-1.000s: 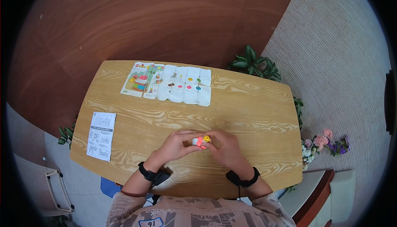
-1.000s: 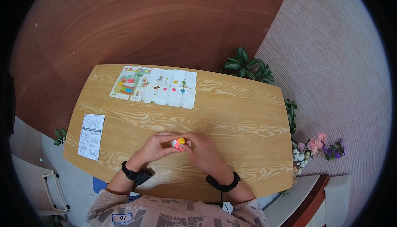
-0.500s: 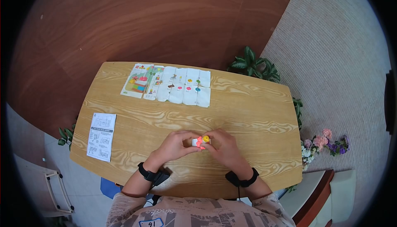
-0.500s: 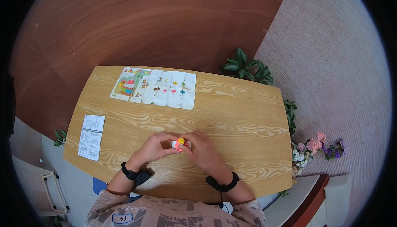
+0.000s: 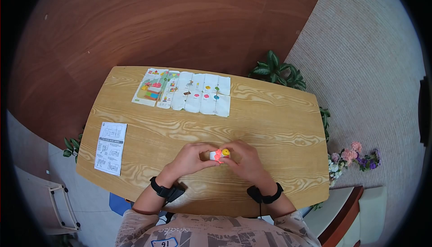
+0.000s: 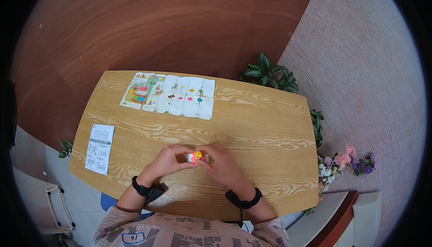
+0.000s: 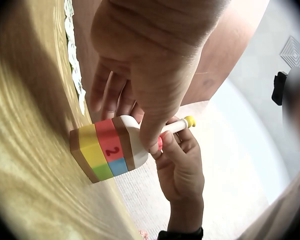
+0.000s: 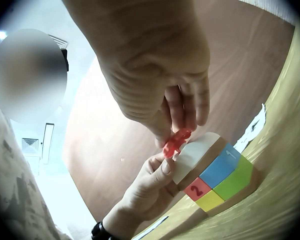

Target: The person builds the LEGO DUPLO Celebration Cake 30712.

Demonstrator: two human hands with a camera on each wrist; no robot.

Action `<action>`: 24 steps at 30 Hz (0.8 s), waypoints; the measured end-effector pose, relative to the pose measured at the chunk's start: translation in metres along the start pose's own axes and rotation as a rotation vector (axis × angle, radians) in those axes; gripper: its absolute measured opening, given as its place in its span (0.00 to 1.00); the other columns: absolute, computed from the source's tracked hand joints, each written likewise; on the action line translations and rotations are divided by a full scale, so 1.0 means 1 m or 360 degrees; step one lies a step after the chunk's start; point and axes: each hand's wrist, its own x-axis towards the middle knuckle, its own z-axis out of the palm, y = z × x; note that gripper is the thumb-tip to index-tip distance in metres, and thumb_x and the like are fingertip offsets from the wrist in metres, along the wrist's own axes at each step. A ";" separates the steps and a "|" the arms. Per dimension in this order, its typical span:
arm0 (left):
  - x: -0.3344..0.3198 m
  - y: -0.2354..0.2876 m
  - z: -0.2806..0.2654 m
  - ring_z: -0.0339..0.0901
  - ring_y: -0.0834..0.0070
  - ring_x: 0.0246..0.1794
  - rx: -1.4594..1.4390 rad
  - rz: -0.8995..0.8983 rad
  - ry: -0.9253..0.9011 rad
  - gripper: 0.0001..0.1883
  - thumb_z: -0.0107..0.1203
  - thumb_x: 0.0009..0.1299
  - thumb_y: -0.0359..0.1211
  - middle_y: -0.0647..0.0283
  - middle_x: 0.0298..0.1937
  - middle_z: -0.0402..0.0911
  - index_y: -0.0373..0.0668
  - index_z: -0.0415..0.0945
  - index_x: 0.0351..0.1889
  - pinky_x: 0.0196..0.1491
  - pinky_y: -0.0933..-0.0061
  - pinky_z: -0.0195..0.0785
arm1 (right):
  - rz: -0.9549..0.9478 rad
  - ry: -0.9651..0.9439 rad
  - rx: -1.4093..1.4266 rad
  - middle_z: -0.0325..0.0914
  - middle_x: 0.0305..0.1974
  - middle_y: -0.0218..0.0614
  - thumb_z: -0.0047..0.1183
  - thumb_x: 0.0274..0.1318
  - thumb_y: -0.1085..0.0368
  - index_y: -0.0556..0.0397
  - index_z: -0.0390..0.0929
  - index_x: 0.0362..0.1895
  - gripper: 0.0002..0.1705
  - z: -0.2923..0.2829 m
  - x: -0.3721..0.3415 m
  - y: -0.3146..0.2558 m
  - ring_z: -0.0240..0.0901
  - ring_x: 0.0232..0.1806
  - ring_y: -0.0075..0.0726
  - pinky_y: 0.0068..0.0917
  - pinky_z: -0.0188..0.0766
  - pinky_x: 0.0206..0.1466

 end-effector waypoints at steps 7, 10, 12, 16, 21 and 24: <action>0.000 -0.003 0.000 0.90 0.62 0.43 0.0029 0.0117 0.0026 0.22 0.80 0.65 0.36 0.55 0.47 0.92 0.41 0.89 0.55 0.48 0.66 0.82 | 0.0016 -0.0275 -0.0074 0.86 0.54 0.46 0.77 0.56 0.60 0.53 0.82 0.61 0.30 -0.004 -0.004 0.009 0.82 0.56 0.55 0.46 0.78 0.62; 0.000 0.002 -0.003 0.90 0.63 0.43 -0.0005 -0.0038 -0.0037 0.23 0.80 0.65 0.37 0.55 0.48 0.92 0.42 0.89 0.56 0.48 0.66 0.82 | 0.0127 -0.0264 -0.0044 0.87 0.59 0.45 0.78 0.54 0.62 0.50 0.82 0.63 0.32 -0.002 -0.007 0.015 0.82 0.60 0.56 0.44 0.76 0.64; -0.001 0.001 -0.002 0.90 0.64 0.44 -0.0024 -0.0041 -0.0041 0.23 0.79 0.65 0.36 0.55 0.49 0.92 0.42 0.89 0.57 0.49 0.66 0.82 | 0.0145 -0.0266 -0.0027 0.87 0.57 0.46 0.78 0.54 0.62 0.52 0.83 0.62 0.31 -0.001 -0.007 0.017 0.83 0.58 0.56 0.45 0.77 0.63; 0.000 0.001 -0.003 0.89 0.70 0.44 -0.0124 -0.0017 -0.0044 0.23 0.78 0.67 0.34 0.56 0.50 0.92 0.41 0.88 0.60 0.48 0.69 0.81 | 0.0138 -0.0256 -0.0020 0.87 0.55 0.49 0.76 0.55 0.64 0.55 0.83 0.60 0.28 -0.001 -0.010 0.024 0.84 0.56 0.57 0.45 0.78 0.61; -0.001 -0.010 0.002 0.79 0.81 0.35 -0.0422 -0.0080 -0.0090 0.21 0.74 0.71 0.32 0.62 0.50 0.92 0.45 0.88 0.63 0.39 0.75 0.75 | 0.0201 -0.0280 0.0058 0.87 0.53 0.51 0.72 0.61 0.62 0.57 0.83 0.58 0.24 -0.005 -0.010 0.021 0.83 0.56 0.58 0.45 0.78 0.62; -0.001 -0.016 0.005 0.72 0.85 0.29 -0.0554 -0.0074 -0.0099 0.20 0.72 0.73 0.31 0.66 0.47 0.91 0.46 0.88 0.63 0.34 0.78 0.69 | 0.0205 -0.0277 0.0092 0.87 0.52 0.51 0.71 0.62 0.63 0.58 0.83 0.58 0.23 -0.004 -0.011 0.025 0.84 0.55 0.57 0.45 0.78 0.61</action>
